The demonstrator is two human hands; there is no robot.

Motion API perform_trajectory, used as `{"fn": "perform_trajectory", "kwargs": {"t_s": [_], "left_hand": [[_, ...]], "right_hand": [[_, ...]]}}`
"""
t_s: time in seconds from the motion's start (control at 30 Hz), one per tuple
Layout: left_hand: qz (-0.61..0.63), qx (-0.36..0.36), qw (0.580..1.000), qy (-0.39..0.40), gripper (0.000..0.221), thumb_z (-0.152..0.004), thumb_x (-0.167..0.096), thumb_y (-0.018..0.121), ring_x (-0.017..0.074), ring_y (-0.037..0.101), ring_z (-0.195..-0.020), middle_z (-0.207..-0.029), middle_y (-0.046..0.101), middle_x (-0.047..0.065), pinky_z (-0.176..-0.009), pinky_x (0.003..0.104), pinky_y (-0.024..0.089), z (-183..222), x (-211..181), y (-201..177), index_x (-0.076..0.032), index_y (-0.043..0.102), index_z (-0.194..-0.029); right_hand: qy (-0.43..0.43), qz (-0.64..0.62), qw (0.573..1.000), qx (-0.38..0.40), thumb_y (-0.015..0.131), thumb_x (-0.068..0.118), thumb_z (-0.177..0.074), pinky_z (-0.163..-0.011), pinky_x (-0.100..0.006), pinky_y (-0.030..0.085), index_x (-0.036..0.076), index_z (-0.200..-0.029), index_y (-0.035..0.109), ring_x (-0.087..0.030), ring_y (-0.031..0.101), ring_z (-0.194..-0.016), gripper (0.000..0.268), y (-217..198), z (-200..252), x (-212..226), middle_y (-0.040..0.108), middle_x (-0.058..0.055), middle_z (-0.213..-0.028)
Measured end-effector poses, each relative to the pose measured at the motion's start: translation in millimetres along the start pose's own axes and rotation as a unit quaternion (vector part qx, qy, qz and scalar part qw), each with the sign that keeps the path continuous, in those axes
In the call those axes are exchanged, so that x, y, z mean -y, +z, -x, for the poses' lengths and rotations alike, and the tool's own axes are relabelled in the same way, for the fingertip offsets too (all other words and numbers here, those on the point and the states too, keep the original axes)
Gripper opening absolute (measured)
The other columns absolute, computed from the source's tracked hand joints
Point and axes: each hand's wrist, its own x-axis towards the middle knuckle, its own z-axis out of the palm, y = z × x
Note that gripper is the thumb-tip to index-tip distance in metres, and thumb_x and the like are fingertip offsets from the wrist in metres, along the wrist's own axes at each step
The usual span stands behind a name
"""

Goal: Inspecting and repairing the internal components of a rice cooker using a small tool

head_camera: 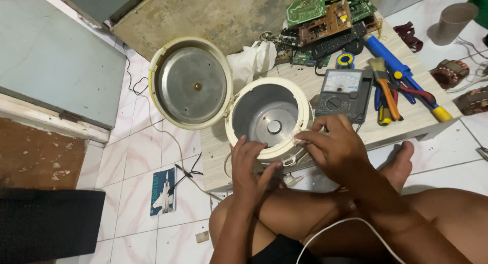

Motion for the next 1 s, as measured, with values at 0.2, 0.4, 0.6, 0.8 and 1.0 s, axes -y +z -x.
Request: {"fn": "perform_trajectory", "kwargs": {"t_s": [0.2,0.4,0.6,0.8,1.0], "left_hand": [[-0.007,-0.009,1.000,-0.024,0.055,-0.073,-0.023,0.092,0.0405,0.057,-0.127,-0.112,0.068,0.010,-0.121,0.058,0.026,7,4,5,-0.007,0.070,-0.120],[-0.029,-0.026,0.999,-0.013,0.051,-0.078,-0.023,0.087,0.0394,0.055,-0.130,-0.116,0.068,0.009,-0.123,0.058,0.019,19,16,14,-0.010,0.070,-0.124],[-0.034,-0.039,0.999,-0.008,0.070,-0.071,-0.017,0.090,0.0418,0.057,-0.129,-0.129,0.068,0.012,-0.121,0.059,0.020,22,22,13,-0.004,0.063,-0.135],[0.008,-0.057,0.998,-0.012,0.079,-0.069,-0.024,0.095,0.0451,0.056,-0.128,-0.124,0.069,0.016,-0.121,0.065,0.015,24,26,19,0.001,0.060,-0.135],[0.028,-0.093,0.995,-0.013,0.079,-0.072,-0.033,0.093,0.0428,0.057,-0.127,-0.116,0.072,0.014,-0.121,0.066,0.014,26,26,29,0.003,0.060,-0.134]], "right_hand": [[0.010,-0.026,1.000,0.000,0.072,0.017,-0.095,-0.081,-0.032,0.053,0.021,-0.101,0.077,-0.026,0.062,-0.087,0.009,9,4,7,0.059,-0.002,-0.092],[-0.011,0.016,0.996,0.085,0.070,0.018,-0.086,-0.078,-0.039,0.053,0.025,-0.100,0.074,-0.029,0.063,-0.101,0.016,39,13,56,0.061,-0.002,-0.099],[-0.018,-0.006,0.997,0.079,0.078,0.021,-0.080,-0.082,-0.044,0.052,0.026,-0.096,0.075,-0.032,0.061,-0.102,0.017,37,9,49,0.058,-0.003,-0.103],[-0.013,0.111,0.993,0.026,0.067,0.034,-0.097,-0.087,-0.038,0.050,0.028,-0.092,0.074,-0.027,0.062,-0.094,0.010,8,6,12,0.055,-0.001,-0.096],[-0.022,0.115,0.991,0.061,0.066,0.035,-0.098,-0.080,-0.036,0.050,0.027,-0.086,0.072,-0.026,0.063,-0.089,0.015,19,1,46,0.055,0.000,-0.090]]}}
